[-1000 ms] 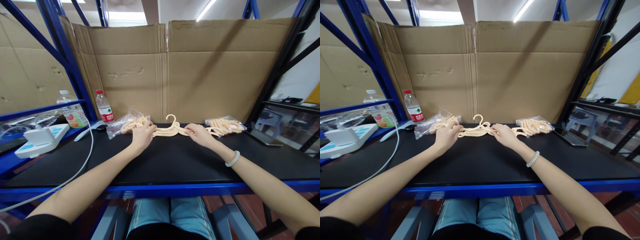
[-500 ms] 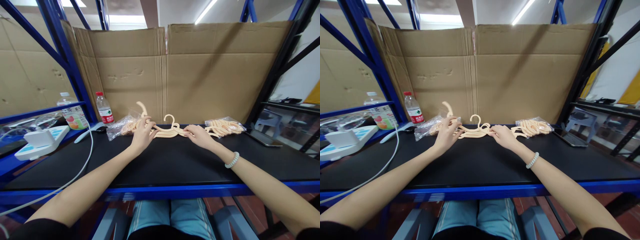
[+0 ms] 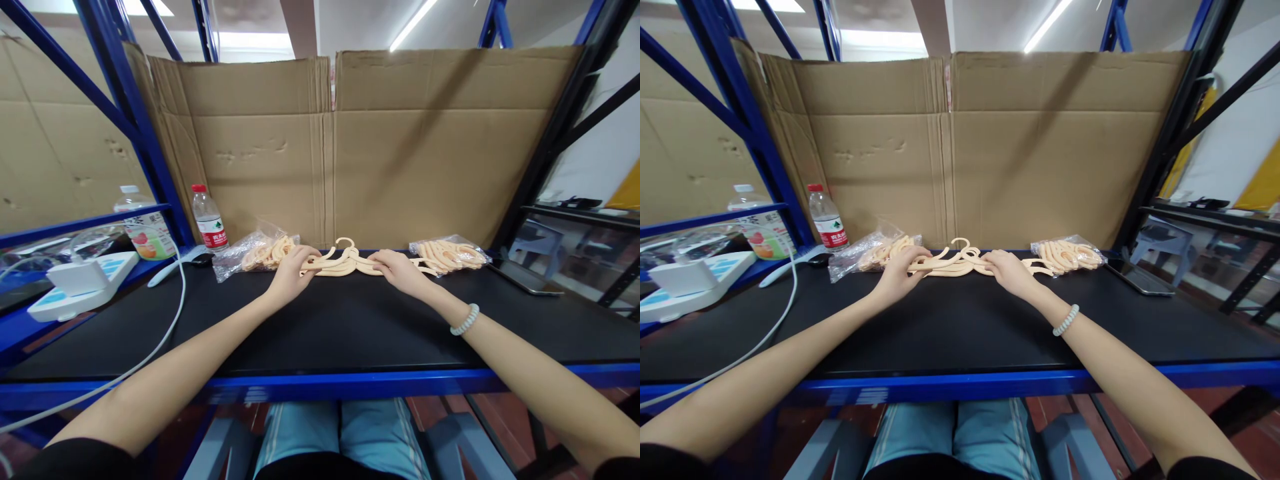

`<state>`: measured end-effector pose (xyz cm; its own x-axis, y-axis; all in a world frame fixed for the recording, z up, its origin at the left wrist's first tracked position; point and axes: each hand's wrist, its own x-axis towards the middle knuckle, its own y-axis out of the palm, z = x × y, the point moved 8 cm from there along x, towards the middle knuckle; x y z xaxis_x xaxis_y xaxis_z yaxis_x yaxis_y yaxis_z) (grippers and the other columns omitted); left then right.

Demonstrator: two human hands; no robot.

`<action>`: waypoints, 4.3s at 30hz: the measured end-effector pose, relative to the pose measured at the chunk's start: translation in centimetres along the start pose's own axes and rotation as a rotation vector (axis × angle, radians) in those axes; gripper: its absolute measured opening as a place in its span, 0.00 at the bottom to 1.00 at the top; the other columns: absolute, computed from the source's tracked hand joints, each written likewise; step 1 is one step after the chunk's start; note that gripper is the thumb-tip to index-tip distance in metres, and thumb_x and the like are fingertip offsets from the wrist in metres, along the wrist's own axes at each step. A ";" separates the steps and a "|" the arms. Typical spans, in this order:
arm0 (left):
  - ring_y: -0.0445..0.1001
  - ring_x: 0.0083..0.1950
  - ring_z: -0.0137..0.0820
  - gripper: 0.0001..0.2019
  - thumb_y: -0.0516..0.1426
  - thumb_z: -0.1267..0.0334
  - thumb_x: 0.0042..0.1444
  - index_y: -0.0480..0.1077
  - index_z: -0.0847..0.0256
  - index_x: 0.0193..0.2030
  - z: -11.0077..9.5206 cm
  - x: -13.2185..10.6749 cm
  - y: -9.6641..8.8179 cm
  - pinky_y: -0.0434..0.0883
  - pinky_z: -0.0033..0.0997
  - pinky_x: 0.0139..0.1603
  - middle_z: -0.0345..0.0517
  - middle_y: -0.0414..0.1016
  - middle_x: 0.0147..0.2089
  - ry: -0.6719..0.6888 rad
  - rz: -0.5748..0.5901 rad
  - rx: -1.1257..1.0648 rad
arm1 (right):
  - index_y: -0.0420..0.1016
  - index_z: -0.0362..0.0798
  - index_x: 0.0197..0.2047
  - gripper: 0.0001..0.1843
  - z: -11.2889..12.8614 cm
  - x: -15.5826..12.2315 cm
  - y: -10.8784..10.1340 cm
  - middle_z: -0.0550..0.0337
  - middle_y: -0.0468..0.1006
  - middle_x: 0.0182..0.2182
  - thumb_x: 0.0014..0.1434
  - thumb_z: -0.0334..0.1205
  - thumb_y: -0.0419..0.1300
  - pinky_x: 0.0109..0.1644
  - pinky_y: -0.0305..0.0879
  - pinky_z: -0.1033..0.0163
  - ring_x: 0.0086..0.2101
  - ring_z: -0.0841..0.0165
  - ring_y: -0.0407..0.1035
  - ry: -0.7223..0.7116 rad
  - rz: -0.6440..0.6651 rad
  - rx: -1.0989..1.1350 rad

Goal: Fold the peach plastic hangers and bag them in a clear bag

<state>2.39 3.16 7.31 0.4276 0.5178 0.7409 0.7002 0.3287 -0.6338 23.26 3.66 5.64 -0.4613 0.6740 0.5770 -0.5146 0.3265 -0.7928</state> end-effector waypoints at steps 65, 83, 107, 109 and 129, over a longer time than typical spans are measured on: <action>0.72 0.33 0.29 0.20 0.65 0.58 0.43 0.70 0.65 0.42 4.9 -1.3 1.8 0.70 0.31 0.36 0.44 0.74 0.33 -0.636 -0.025 -0.726 | 0.68 0.50 0.44 0.18 -4.2 -0.4 0.1 0.52 0.77 0.45 0.49 0.39 0.63 0.46 0.69 0.56 0.36 0.69 0.71 0.389 -0.254 1.135; 0.75 0.37 0.27 0.17 0.68 0.63 0.41 0.71 0.67 0.37 1.9 -2.4 4.8 0.73 0.26 0.37 0.47 0.75 0.37 -0.770 0.028 -1.117 | 0.69 0.47 0.44 0.17 -0.7 -0.7 4.0 0.52 0.78 0.37 0.57 0.50 0.57 0.36 0.70 0.60 0.33 0.66 0.72 0.459 -0.103 1.137; 0.75 0.38 0.30 0.19 0.65 0.54 0.46 0.70 0.65 0.40 -0.3 -2.4 5.9 0.75 0.28 0.37 0.48 0.75 0.40 -0.620 0.146 -0.989 | 0.73 0.46 0.31 0.15 3.3 -0.7 3.2 0.62 0.74 0.18 0.59 0.48 0.55 0.24 0.61 0.66 0.19 0.70 0.67 0.241 -0.011 0.685; 0.75 0.37 0.29 0.19 0.64 0.53 0.46 0.70 0.64 0.40 -0.2 -2.4 5.9 0.75 0.28 0.36 0.47 0.75 0.39 -0.622 0.142 -0.975 | 0.73 0.47 0.30 0.14 3.8 -0.7 3.6 0.62 0.74 0.18 0.59 0.48 0.55 0.23 0.60 0.66 0.18 0.70 0.66 0.218 0.048 0.709; 0.59 0.17 0.22 0.08 0.54 0.61 0.50 0.67 0.64 0.26 1.6 -3.1 7.2 0.55 0.23 0.17 0.38 0.65 0.19 -0.717 0.380 -0.577 | 0.78 0.46 0.37 0.16 5.2 -0.8 5.3 0.59 0.77 0.29 0.63 0.45 0.52 0.34 0.60 0.65 0.29 0.69 0.67 0.010 0.213 0.358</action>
<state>5.19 5.17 0.16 0.3678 0.9263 0.0815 0.8404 -0.2936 -0.4555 17.13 1.40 1.99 -0.5785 0.7088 0.4036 -0.6280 -0.0713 -0.7749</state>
